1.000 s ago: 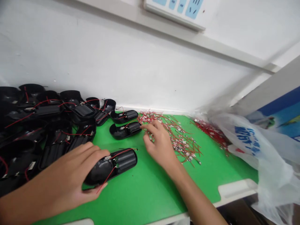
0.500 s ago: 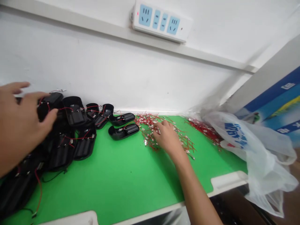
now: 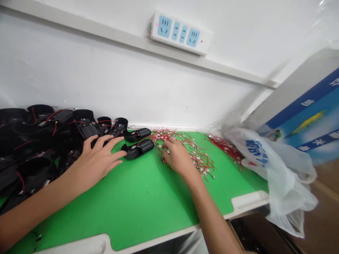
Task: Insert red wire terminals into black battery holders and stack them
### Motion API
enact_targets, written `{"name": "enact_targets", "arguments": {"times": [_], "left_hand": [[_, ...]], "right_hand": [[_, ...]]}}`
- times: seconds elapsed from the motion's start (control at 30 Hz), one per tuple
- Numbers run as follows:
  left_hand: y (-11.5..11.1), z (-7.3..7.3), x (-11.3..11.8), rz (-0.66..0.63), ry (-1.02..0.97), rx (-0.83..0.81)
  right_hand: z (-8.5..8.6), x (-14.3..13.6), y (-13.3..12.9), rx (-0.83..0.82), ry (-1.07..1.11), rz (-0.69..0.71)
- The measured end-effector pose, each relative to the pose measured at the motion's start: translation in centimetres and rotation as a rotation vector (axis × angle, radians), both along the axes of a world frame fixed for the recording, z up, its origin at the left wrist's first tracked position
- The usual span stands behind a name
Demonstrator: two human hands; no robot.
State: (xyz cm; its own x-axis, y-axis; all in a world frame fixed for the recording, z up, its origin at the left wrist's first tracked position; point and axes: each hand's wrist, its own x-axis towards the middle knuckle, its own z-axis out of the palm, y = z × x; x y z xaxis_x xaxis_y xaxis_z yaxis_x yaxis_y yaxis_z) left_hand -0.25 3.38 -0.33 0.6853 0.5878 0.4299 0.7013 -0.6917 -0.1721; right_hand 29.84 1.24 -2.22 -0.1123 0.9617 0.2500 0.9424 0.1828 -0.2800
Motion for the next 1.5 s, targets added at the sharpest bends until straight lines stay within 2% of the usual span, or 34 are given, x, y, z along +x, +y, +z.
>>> {"name": "enact_targets", "arguments": {"times": [0.1, 0.2, 0.3, 0.47, 0.53, 0.63, 0.73, 0.83, 0.93, 1.07, 1.23, 1.3, 1.5], "left_hand": [[-0.6, 0.4, -0.1, -0.047, -0.001, -0.010], [-1.4, 0.6, -0.5, -0.138, 0.038, -0.049], [-2.0, 0.5, -1.1, -0.162, 0.058, -0.071], [-2.6, 0.4, -1.5, -0.151, 0.094, -0.045], [-2.8, 0.6, -1.4, -0.141, 0.068, -0.050], [-3.2, 1.1, -1.1, -0.175, -0.094, -0.122], [-3.8, 1.7, -0.7, -0.198, -0.298, -0.237], [-4.1, 1.9, -0.6, -0.201, -0.426, -0.236], [-4.1, 1.8, -0.8, -0.242, -0.467, -0.113], [-4.1, 1.6, -1.1, -0.295, -0.463, -0.019], [-4.5, 1.6, -1.0, -0.269, -0.541, -0.065], [-4.7, 1.6, -0.7, -0.234, -0.604, -0.138], [-5.1, 1.9, 0.0, -0.117, -0.729, -0.391]], "right_hand": [[0.0, -0.2, -0.3, -0.027, 0.037, -0.007], [-0.6, -0.2, -0.3, -0.069, 0.101, -0.011], [-0.9, 0.0, 0.0, -0.083, 0.207, -0.035], [0.9, -0.5, -0.1, -0.046, 0.486, -0.052], [1.8, -1.8, -0.5, -0.068, 0.673, 0.028], [2.5, -4.8, -1.2, -0.200, 1.063, 0.278], [2.8, -7.8, -1.6, -0.307, 1.212, 0.463], [3.1, -9.5, -1.6, -0.376, 1.249, 0.545], [3.2, -10.2, -1.4, -0.409, 1.270, 0.578], [3.0, -10.4, -1.5, -0.406, 1.275, 0.548], [2.6, -10.7, -2.2, -0.362, 1.309, 0.522], [2.5, -10.8, -2.5, -0.296, 1.291, 0.517], [2.3, -11.0, -3.4, 0.089, 1.018, 0.457]]}}
